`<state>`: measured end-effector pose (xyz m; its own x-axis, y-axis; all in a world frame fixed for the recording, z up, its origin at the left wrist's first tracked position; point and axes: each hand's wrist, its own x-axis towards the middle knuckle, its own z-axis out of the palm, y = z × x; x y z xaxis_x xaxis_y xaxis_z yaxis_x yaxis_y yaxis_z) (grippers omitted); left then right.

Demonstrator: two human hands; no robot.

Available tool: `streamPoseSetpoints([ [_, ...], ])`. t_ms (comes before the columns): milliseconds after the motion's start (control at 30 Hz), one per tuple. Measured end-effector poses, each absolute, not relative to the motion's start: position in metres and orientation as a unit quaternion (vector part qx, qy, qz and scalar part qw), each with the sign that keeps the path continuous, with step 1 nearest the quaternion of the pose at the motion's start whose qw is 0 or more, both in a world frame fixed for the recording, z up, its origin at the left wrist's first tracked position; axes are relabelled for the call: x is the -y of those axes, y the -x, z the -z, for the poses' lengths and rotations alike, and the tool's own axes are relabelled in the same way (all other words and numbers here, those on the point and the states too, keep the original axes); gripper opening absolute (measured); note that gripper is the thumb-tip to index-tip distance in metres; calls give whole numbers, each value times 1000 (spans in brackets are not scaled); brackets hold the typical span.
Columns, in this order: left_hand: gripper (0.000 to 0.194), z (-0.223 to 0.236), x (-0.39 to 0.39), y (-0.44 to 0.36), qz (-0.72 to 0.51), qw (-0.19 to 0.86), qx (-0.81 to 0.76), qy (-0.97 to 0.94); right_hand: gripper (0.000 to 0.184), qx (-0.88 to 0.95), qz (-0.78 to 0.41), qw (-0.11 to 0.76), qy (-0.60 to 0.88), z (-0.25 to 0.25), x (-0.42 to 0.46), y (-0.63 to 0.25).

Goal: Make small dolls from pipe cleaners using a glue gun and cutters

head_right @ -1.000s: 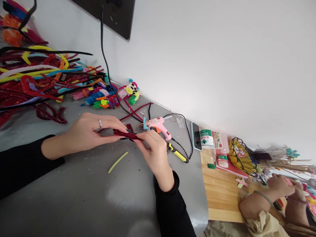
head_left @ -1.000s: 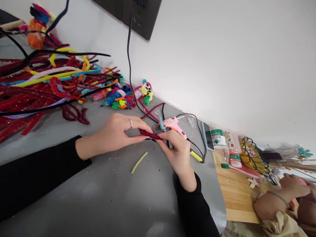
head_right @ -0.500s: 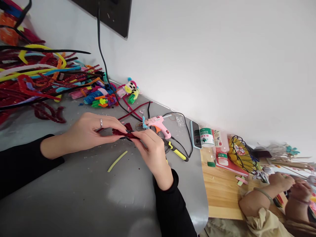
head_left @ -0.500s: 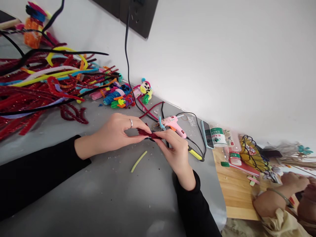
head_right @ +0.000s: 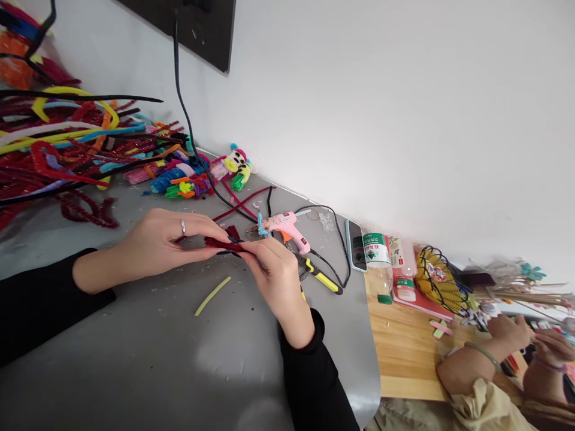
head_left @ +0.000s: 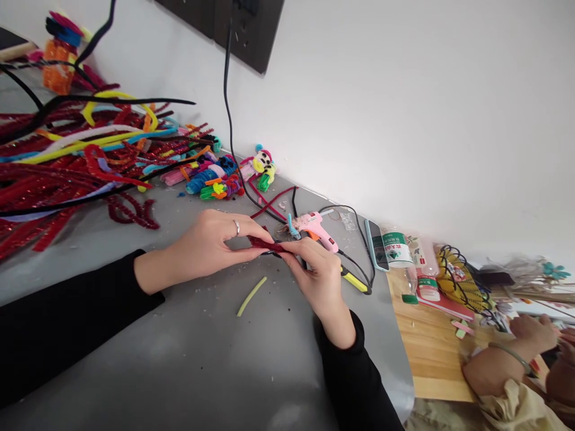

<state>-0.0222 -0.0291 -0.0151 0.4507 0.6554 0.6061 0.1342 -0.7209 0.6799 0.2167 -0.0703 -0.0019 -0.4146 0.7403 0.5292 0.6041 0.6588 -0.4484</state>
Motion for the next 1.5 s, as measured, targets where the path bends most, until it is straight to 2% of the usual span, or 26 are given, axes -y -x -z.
streamPoseSetpoints([
  [900, 12, 15, 27, 23, -458, 231, -270, -815, 12, 834, -80, 367, 405, 5, 69, -218],
  [1500, 13, 20, 25, 27, -447, 247, -275, -815, 17, 838, -84, 347, 413, 6, 69, -220],
])
